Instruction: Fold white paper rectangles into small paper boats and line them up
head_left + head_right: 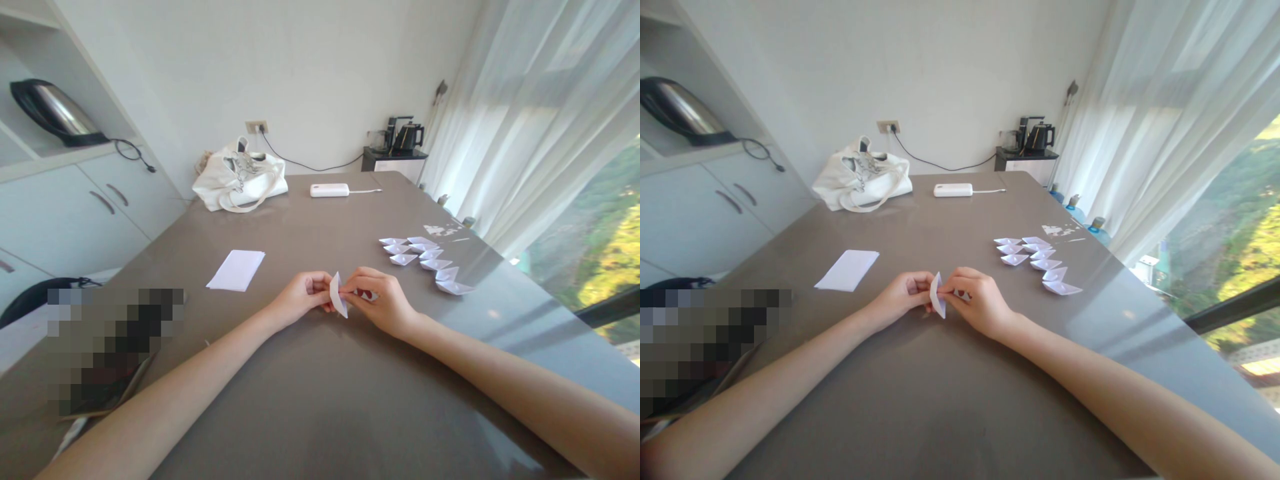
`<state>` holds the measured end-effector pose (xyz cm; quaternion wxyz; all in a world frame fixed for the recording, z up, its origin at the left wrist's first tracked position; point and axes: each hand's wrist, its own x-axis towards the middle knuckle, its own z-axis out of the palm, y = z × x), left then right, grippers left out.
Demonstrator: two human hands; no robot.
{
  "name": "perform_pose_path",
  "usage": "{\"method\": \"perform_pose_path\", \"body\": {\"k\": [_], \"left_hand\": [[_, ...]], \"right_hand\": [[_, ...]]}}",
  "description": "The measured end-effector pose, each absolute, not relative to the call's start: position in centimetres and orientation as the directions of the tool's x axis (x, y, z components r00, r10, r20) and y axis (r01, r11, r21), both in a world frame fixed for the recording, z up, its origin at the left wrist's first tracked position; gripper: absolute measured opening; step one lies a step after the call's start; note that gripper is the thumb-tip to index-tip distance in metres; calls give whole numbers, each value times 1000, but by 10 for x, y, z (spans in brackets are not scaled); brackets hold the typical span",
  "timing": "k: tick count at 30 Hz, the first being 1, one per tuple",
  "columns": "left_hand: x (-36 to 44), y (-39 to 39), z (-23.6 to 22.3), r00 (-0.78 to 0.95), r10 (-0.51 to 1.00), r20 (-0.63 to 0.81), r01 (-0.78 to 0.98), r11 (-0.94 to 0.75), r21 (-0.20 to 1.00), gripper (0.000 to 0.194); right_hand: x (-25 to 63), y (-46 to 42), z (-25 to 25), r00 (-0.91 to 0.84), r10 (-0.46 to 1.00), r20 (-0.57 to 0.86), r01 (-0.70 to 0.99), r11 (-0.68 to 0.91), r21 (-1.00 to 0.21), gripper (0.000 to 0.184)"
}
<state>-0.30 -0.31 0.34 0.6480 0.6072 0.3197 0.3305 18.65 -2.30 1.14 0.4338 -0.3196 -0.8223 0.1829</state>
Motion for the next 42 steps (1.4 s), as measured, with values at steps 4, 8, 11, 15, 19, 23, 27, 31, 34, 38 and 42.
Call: {"method": "perform_pose_path", "body": {"k": [4,8,11,15,19,23,27,31,34,38,42], "left_hand": [[-3,-4,5,556,831,-21,-51,59,997,27],[-6,-4,8,617,785,-53,-21,84,996,27],[-9,-3,8,667,740,-79,22,86,996,26],[-9,-3,8,626,775,-83,19,91,996,26],[-6,-5,9,571,817,-84,-6,107,994,24],[-5,-5,8,549,830,-93,-67,155,986,27],[-4,-5,6,513,852,-106,-104,184,977,35],[-3,-8,10,481,863,-153,-110,232,966,36],[-2,-11,15,536,813,-226,-199,382,902,39],[-3,-12,19,556,785,-272,-254,472,844,39],[-4,-10,19,559,783,-275,-277,488,828,40]], "right_hand": [[187,-25,16,-383,735,560,359,677,-642,13],[187,-25,18,-366,815,449,256,552,-793,23],[185,-25,17,-416,856,308,158,402,-902,27],[184,-22,16,-444,871,211,60,264,-963,25],[185,-19,17,-391,892,228,33,261,-965,22],[187,-15,14,-299,924,238,72,271,-960,23],[189,-11,10,-219,944,248,111,276,-955,23],[187,-13,9,-237,942,236,90,264,-960,22],[184,-16,12,-273,937,219,25,235,-972,22],[181,-19,17,-344,931,120,-90,95,-991,27],[181,-18,18,-355,934,38,-108,-1,-994,32]]}}
